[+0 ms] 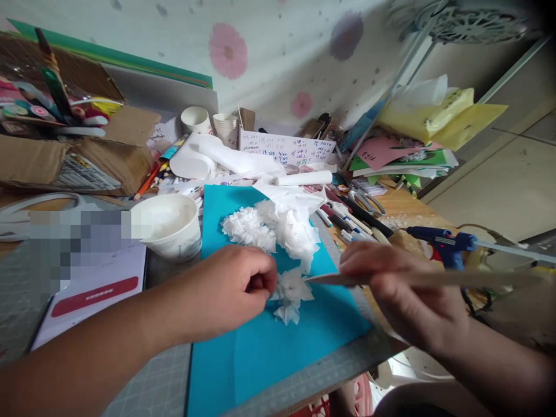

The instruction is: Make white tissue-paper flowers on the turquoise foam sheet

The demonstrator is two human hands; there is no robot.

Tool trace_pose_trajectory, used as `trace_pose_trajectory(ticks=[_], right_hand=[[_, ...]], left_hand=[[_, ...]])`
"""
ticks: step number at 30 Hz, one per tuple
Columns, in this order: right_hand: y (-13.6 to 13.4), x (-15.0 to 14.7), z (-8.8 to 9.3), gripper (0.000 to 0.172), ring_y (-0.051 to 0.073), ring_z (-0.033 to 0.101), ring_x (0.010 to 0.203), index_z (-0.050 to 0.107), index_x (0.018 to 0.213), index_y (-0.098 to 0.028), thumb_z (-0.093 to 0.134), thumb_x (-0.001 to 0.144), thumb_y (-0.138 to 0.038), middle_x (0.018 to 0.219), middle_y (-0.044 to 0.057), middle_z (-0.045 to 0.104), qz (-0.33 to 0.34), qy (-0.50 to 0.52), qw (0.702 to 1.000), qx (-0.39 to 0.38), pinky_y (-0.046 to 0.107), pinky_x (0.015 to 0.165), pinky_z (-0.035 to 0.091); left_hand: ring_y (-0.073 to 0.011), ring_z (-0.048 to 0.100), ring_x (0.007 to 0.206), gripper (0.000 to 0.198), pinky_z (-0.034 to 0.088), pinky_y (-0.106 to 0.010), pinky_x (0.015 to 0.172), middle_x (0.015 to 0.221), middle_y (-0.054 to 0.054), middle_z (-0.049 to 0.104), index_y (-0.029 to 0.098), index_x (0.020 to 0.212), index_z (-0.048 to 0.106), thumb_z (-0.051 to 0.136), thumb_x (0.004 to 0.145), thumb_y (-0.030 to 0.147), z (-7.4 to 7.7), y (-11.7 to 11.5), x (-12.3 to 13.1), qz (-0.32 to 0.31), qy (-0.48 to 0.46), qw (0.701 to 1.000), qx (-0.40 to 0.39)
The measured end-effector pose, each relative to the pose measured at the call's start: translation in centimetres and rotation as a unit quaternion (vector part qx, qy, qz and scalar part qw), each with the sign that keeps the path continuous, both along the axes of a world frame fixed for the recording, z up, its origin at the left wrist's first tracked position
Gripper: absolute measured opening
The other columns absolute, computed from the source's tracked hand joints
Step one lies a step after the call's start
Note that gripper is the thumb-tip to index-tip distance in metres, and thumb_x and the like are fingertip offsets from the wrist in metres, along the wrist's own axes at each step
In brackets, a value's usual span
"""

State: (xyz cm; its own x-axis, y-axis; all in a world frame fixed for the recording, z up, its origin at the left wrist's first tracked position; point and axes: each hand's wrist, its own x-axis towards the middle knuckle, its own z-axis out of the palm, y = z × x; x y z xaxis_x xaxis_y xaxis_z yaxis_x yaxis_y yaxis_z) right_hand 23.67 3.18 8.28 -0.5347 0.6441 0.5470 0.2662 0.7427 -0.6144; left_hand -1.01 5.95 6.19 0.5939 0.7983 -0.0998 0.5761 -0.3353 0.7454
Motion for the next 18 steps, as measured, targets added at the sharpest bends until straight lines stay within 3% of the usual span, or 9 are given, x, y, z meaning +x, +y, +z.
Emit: trace_pose_trajectory(ticks=[3,8,10,12,14,18], right_hand=[[1.7,1.1,-0.3,0.020,0.019,0.060,0.083,0.061,0.089,-0.020,0.043,0.097,-0.024,0.086,0.006,0.061,-0.084,0.040,0.996,0.011,0.035,0.076,0.048],[4.5,0.5,-1.0,0.018,0.016,0.055,0.078,0.061,0.104,-0.017,0.050,0.090,-0.015,0.085,0.005,0.058,-0.086,-0.196,0.975,-0.058,0.030,0.071,0.045],[5.0,-0.2,-1.0,0.016,0.015,0.053,0.075,0.063,0.097,-0.016,0.058,0.082,-0.013,0.083,0.003,0.056,-0.076,-0.239,0.964,-0.087,0.027,0.069,0.042],[5.0,-0.9,-0.7,0.004,0.013,0.049,0.069,0.062,0.080,-0.015,0.060,0.078,-0.012,0.076,0.001,0.053,-0.084,-0.243,0.959,-0.116,0.025,0.064,0.040],[4.5,-1.6,0.0,0.011,0.011,0.045,0.063,0.055,0.070,-0.015,0.059,0.080,-0.014,0.068,-0.002,0.049,-0.102,-0.229,0.960,-0.127,0.023,0.059,0.037],[2.7,-3.3,1.4,0.013,0.008,0.039,0.055,0.055,0.070,-0.016,0.060,0.081,-0.020,0.061,-0.005,0.044,-0.101,-0.171,0.958,-0.205,0.021,0.050,0.031]], left_hand=[[-0.0116,0.045,0.056,0.011,0.032,-0.022,0.047,0.062,0.006,0.052,0.023,0.067,0.055,0.048,0.075,0.017,-0.2,0.0,0.0,0.023,-0.003,1.000,-0.003],[-0.0115,0.039,0.056,0.008,0.030,-0.022,0.047,0.061,0.006,0.044,0.023,0.072,0.051,0.047,0.077,0.018,-0.5,0.0,-0.1,0.058,-0.006,0.998,0.008],[-0.0117,0.040,0.056,0.008,0.031,-0.023,0.048,0.061,0.006,0.044,0.023,0.075,0.053,0.047,0.080,0.021,-0.4,0.0,0.0,0.067,-0.010,0.998,0.018],[-0.0125,0.045,0.059,0.007,0.036,-0.023,0.052,0.064,0.005,0.048,0.023,0.078,0.056,0.050,0.081,0.025,-0.2,0.0,0.1,0.078,-0.025,0.996,0.033],[-0.0144,0.050,0.067,0.011,0.041,-0.026,0.060,0.075,0.003,0.055,0.024,0.084,0.060,0.055,0.081,0.033,0.0,0.0,0.3,0.090,-0.054,0.993,0.055],[-0.0177,0.055,0.085,0.030,0.045,-0.030,0.076,0.099,0.001,0.058,0.027,0.100,0.063,0.069,0.074,0.041,0.4,-0.3,0.5,0.082,-0.125,0.986,0.075]])
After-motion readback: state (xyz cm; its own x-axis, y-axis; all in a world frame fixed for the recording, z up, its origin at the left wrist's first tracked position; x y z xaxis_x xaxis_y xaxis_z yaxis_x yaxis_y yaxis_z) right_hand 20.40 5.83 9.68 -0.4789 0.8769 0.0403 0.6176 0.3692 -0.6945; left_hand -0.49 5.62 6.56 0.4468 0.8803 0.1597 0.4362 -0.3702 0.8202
